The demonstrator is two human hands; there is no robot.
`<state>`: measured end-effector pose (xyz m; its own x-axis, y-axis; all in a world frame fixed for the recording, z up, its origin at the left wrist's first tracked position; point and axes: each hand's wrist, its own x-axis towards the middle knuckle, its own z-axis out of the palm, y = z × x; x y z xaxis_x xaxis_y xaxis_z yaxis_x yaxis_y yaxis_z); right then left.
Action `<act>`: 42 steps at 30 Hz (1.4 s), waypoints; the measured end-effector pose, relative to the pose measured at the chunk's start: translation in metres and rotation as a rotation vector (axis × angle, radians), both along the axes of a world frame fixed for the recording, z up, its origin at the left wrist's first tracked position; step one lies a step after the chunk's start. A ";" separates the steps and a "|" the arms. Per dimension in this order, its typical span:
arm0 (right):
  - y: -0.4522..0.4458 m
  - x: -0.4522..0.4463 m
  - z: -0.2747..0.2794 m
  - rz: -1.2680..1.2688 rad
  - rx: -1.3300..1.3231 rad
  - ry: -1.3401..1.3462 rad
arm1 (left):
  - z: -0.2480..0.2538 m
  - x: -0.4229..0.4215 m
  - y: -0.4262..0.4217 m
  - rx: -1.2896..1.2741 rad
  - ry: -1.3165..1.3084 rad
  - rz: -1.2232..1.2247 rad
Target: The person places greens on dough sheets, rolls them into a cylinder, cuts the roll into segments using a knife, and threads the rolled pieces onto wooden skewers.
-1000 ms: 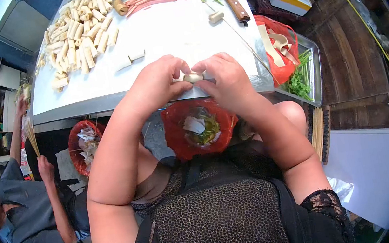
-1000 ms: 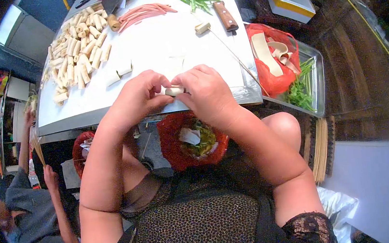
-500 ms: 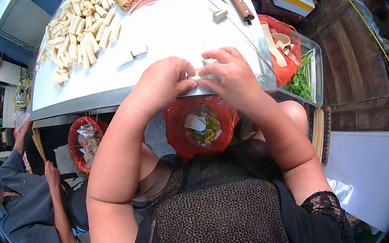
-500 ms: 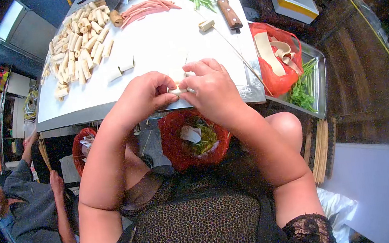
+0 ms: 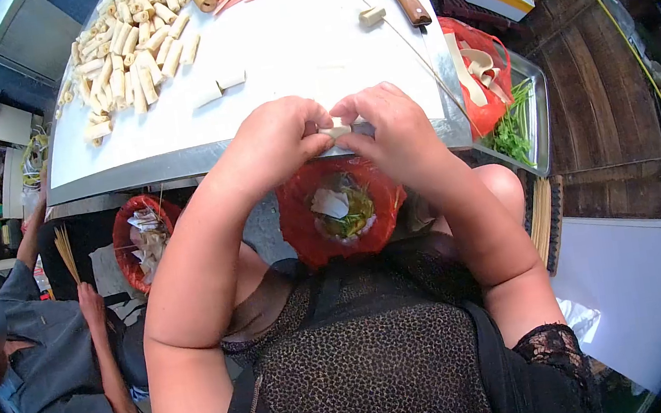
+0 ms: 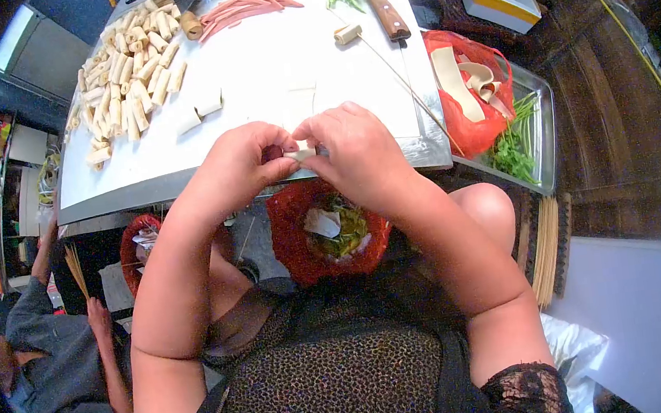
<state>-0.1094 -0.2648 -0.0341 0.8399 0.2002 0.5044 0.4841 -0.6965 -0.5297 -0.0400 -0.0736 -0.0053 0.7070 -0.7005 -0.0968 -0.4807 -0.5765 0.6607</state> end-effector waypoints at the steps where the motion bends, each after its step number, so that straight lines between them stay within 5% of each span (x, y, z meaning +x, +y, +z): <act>1: 0.000 0.000 0.000 -0.007 0.016 0.018 | 0.001 -0.001 0.000 0.000 0.023 0.007; 11: -0.004 0.003 -0.001 0.011 -0.144 -0.138 | -0.004 0.002 0.001 -0.006 -0.158 -0.077; 20: -0.006 0.009 -0.002 0.013 -0.167 -0.124 | -0.001 0.002 0.004 -0.157 0.107 0.054; 25: -0.007 0.012 -0.008 -0.025 -0.140 -0.157 | -0.010 0.006 0.002 -0.077 -0.202 -0.032; 29: -0.004 0.015 -0.007 -0.024 -0.003 -0.200 | -0.008 0.009 0.000 -0.028 -0.158 -0.023; 32: -0.007 0.016 -0.007 0.011 -0.053 -0.088 | -0.002 0.007 -0.003 0.010 -0.157 -0.015; 34: -0.012 0.010 -0.005 0.085 -0.043 0.056 | 0.002 0.001 -0.004 0.036 0.089 0.013; 37: -0.015 0.006 -0.006 0.101 -0.027 0.066 | -0.006 0.000 0.001 0.010 -0.131 -0.087; 42: -0.011 0.010 -0.002 0.083 -0.066 0.033 | -0.007 -0.001 0.000 -0.119 -0.077 0.002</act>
<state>-0.0992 -0.2760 -0.0358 0.8351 0.3014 0.4602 0.5245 -0.6885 -0.5009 -0.0406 -0.0733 -0.0127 0.7107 -0.7023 0.0415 -0.5314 -0.4972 0.6859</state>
